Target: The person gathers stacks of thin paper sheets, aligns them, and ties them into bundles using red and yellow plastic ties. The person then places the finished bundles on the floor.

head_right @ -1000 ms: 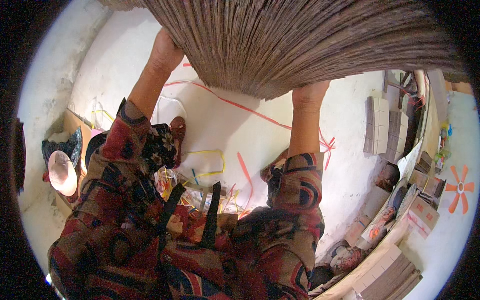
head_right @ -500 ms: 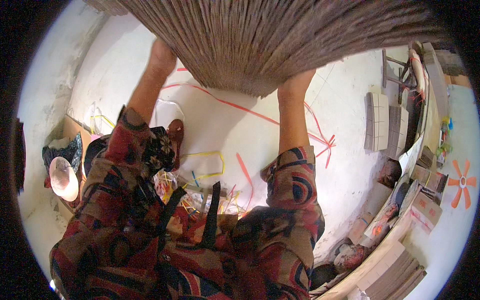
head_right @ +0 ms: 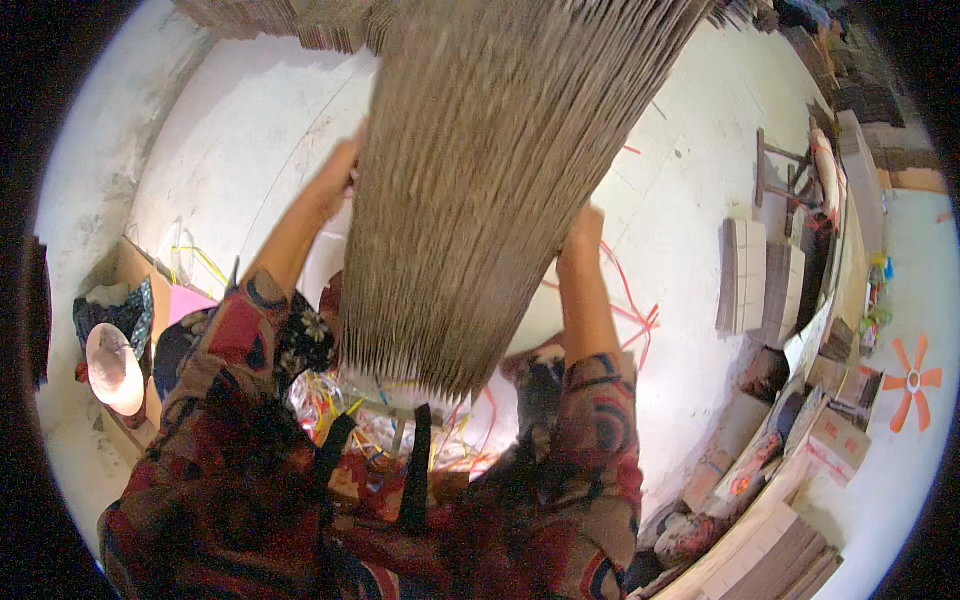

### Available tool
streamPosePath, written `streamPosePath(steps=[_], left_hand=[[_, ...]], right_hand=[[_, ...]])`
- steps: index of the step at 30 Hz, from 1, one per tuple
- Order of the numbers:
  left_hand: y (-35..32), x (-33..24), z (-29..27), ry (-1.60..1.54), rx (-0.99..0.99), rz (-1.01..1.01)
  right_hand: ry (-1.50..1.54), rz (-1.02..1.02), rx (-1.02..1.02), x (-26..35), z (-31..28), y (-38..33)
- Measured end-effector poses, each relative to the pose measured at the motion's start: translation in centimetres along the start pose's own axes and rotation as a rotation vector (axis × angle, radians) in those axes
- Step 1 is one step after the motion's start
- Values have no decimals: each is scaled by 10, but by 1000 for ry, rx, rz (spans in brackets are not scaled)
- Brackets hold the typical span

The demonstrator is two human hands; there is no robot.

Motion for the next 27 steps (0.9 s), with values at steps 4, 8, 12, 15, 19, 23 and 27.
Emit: streamPosePath(steps=[4,8,12,15,19,23,27], left_hand=[[16,100,39,-119,239,-72],[29,155,55,125,-40,277],[31,137,70,36,-35,303],[32,152,57,83,-50,268],[35,149,57,32,-26,211],[33,167,53,-43,-38,181],[35,167,59,5,-22,138]], right_hand=[[-107,445,-20,-103,19,11],[-223,243,61,-166,44,42],[-226,464,117,-179,24,48],[-376,570,217,-170,28,40],[-460,579,482,-168,23,57],[-584,639,288,-152,-9,80],[-702,51,-39,-82,-57,162]])
Point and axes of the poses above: each hand's wrist, its own y-axis towards the middle knuckle, its own z-axis out of the palm, x = y × z, the point moved 10 cm from there along y, towards the middle knuckle, and after that the axes turned 10 degrees about z, right-handed, at the moved point
